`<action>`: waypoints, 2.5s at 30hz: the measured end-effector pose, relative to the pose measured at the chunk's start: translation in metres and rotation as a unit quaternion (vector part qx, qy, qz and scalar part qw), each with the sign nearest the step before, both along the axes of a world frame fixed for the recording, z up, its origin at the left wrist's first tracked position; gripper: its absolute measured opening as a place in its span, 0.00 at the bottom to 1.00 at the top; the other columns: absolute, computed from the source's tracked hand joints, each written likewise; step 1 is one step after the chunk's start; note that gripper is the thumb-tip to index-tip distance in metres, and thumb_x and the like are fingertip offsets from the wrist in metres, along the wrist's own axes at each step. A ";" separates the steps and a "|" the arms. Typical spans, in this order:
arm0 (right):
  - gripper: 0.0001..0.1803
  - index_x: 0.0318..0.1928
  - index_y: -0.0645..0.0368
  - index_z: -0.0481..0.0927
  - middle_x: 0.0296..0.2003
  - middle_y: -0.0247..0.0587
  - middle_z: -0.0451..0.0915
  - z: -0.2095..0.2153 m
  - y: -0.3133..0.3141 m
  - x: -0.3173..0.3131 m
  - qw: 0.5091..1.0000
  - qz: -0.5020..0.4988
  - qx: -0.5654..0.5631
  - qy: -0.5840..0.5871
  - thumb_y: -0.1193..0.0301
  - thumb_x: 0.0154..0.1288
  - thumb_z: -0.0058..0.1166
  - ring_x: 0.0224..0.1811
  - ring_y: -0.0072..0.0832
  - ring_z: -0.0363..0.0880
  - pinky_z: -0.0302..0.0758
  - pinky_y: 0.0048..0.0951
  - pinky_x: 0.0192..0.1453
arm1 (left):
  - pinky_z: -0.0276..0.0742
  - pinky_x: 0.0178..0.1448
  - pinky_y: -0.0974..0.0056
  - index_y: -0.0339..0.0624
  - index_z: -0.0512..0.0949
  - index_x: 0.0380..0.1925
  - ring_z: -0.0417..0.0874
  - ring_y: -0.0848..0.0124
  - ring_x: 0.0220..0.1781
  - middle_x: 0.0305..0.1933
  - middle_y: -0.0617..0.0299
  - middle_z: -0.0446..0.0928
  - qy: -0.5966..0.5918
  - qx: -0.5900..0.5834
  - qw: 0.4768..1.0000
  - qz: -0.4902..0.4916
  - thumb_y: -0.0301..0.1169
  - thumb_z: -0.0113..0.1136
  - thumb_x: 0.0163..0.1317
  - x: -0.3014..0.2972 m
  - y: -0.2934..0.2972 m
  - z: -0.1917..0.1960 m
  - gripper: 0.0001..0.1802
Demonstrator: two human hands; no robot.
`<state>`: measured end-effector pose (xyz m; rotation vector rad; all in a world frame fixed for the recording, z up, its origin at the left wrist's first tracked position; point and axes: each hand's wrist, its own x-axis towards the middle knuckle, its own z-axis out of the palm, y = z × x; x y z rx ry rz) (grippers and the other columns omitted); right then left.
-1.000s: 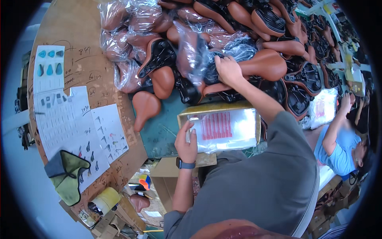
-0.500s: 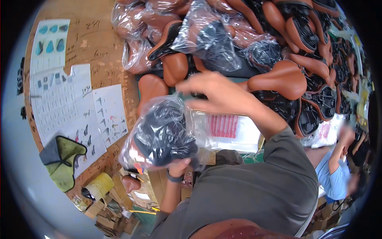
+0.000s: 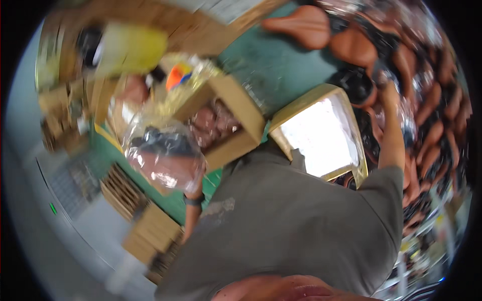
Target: Packing individual bicycle seats into a cardboard shipping box in a warehouse setting.
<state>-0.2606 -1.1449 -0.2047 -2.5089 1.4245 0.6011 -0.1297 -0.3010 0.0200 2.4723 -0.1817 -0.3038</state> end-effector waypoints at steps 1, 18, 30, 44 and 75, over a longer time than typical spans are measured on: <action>0.41 0.71 0.56 0.78 0.61 0.60 0.88 -0.012 -0.002 -0.007 0.999 -0.020 -0.038 -0.032 0.45 0.65 0.73 0.65 0.60 0.86 0.82 0.55 0.68 | 0.84 0.51 0.57 0.38 0.80 0.61 0.86 0.64 0.51 0.50 0.60 0.84 0.030 0.080 0.996 -0.008 0.32 0.75 0.71 -0.017 0.067 -0.021 0.23; 0.38 0.71 0.68 0.81 0.70 0.52 0.82 0.368 0.366 -0.029 0.790 -0.373 -0.055 -0.483 0.54 0.72 0.73 0.66 0.41 0.82 0.79 0.46 0.70 | 0.81 0.73 0.50 0.32 0.65 0.79 0.84 0.54 0.71 0.74 0.42 0.79 0.425 -0.134 0.895 0.020 0.48 0.81 0.59 0.079 -0.002 -0.520 0.54; 0.31 0.59 0.64 0.83 0.52 0.55 0.86 0.094 0.436 -0.166 0.406 -0.575 0.206 -0.680 0.44 0.83 0.58 0.59 0.50 0.84 0.87 0.60 0.67 | 0.91 0.61 0.48 0.43 0.70 0.77 0.88 0.51 0.63 0.74 0.39 0.78 0.454 -0.055 0.872 -0.174 0.36 0.70 0.74 0.141 0.081 -0.391 0.34; 0.16 0.47 0.52 0.92 0.40 0.56 0.91 0.144 0.747 -0.390 0.920 -0.289 -0.055 -0.258 0.57 0.66 0.66 0.45 0.58 0.91 0.86 0.58 0.52 | 0.86 0.66 0.56 0.31 0.78 0.69 0.88 0.59 0.60 0.61 0.46 0.85 -0.051 -0.200 0.938 -0.280 0.30 0.61 0.84 -0.059 0.135 -0.108 0.20; 0.11 0.47 0.58 0.91 0.43 0.53 0.88 0.068 1.229 -0.965 0.647 -0.673 -0.304 -0.192 0.65 0.77 0.61 0.48 0.55 0.87 0.82 0.52 0.56 | 0.88 0.57 0.51 0.42 0.82 0.65 0.92 0.54 0.55 0.55 0.53 0.90 -0.013 0.133 0.377 -0.916 0.33 0.71 0.73 -0.459 0.074 -0.022 0.22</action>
